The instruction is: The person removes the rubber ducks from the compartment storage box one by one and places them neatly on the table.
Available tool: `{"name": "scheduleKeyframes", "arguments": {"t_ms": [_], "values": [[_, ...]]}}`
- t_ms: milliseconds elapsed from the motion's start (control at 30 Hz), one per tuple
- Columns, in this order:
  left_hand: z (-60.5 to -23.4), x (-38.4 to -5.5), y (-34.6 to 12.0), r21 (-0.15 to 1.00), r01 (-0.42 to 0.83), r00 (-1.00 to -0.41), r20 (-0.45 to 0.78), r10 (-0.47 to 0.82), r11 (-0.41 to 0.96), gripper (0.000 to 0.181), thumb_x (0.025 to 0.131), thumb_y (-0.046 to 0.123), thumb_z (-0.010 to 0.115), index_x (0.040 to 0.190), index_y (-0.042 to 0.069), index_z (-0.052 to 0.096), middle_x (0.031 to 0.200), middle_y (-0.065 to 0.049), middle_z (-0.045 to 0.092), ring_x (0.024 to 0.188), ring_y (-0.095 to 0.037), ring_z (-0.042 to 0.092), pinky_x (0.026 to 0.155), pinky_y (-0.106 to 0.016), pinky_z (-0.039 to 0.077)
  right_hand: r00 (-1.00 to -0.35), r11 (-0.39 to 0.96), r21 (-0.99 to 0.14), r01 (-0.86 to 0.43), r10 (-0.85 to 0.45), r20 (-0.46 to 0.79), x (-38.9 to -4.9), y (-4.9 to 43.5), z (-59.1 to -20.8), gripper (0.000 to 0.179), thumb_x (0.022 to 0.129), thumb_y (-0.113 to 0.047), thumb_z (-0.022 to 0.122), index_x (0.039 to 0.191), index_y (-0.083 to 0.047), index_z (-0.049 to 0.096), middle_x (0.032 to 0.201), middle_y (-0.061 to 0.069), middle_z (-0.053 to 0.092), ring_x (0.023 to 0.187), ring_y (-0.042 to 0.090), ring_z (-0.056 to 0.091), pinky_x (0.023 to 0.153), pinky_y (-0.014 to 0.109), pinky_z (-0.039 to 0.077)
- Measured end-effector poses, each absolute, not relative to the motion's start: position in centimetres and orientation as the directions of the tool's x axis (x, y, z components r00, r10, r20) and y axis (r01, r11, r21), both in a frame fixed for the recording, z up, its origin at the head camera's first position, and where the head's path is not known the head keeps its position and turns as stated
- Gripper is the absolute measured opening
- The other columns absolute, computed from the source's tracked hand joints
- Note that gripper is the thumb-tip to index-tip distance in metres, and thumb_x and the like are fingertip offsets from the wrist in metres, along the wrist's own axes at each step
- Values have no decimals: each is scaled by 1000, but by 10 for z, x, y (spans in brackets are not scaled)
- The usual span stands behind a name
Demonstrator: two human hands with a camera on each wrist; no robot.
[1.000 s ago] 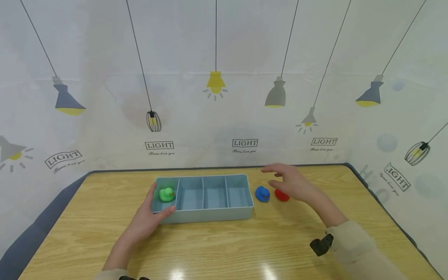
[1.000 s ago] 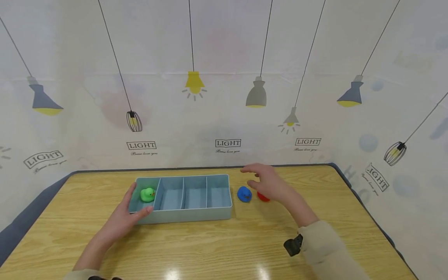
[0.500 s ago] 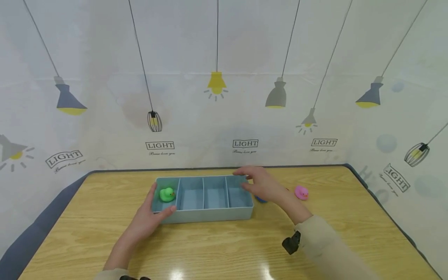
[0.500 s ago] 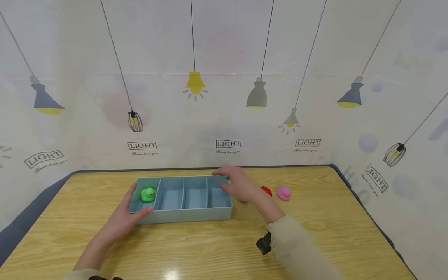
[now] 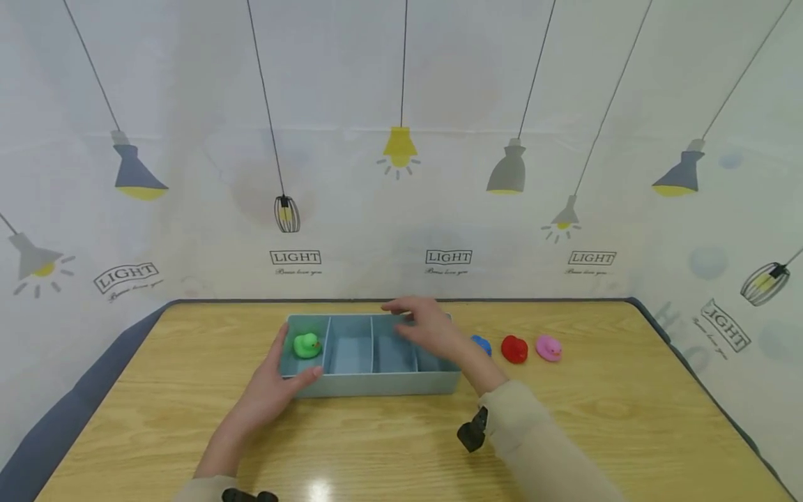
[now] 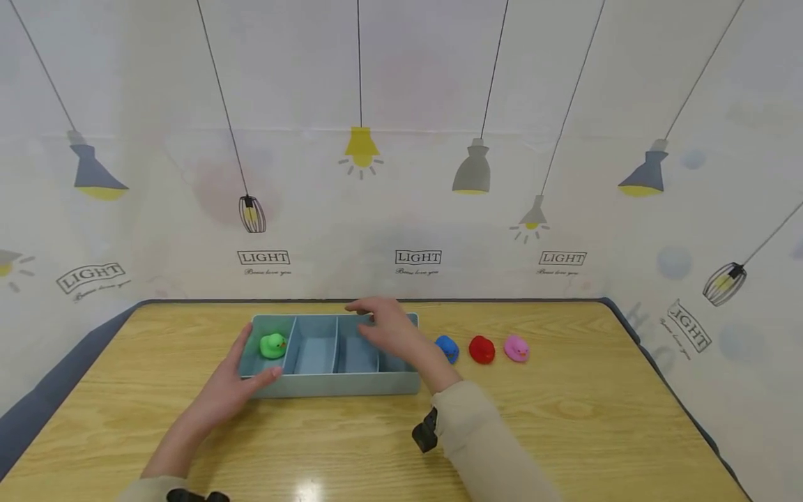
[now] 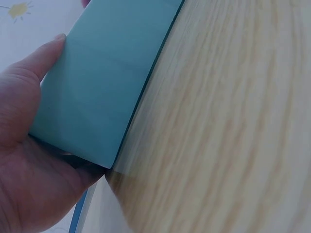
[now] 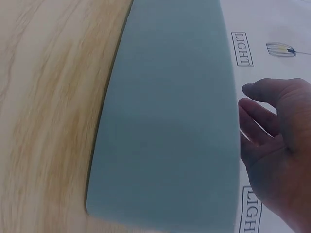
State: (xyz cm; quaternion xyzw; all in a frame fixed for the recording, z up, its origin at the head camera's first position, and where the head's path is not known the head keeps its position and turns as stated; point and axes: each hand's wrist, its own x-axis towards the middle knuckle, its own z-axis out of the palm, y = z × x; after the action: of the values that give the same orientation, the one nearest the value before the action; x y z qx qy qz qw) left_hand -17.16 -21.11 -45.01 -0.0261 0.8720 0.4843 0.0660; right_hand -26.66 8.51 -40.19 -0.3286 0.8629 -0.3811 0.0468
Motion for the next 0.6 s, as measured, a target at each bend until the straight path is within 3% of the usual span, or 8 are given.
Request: {"name": "scheduleKeyframes", "arguments": {"t_ms": [167,600], "values": [[-450,-171,-211,841,-107,-990,-137,18,530,113,93,53,72,166,18,-7,168,-27,7,152,-50,8,119,-65,13,-768,485,-694,-532,-621,154,-265,63,-405,42,96,5,63,138,0,62,135,15,65,119,30,64,99,38,54],[-450,-171,-214,849,-77,-994,-107,27,522,112,94,50,73,166,16,-5,167,-29,11,152,-48,12,120,-64,15,-728,500,-625,-600,-666,167,-259,14,-403,43,95,-2,71,137,-4,64,138,9,64,127,25,60,108,37,47]]}}
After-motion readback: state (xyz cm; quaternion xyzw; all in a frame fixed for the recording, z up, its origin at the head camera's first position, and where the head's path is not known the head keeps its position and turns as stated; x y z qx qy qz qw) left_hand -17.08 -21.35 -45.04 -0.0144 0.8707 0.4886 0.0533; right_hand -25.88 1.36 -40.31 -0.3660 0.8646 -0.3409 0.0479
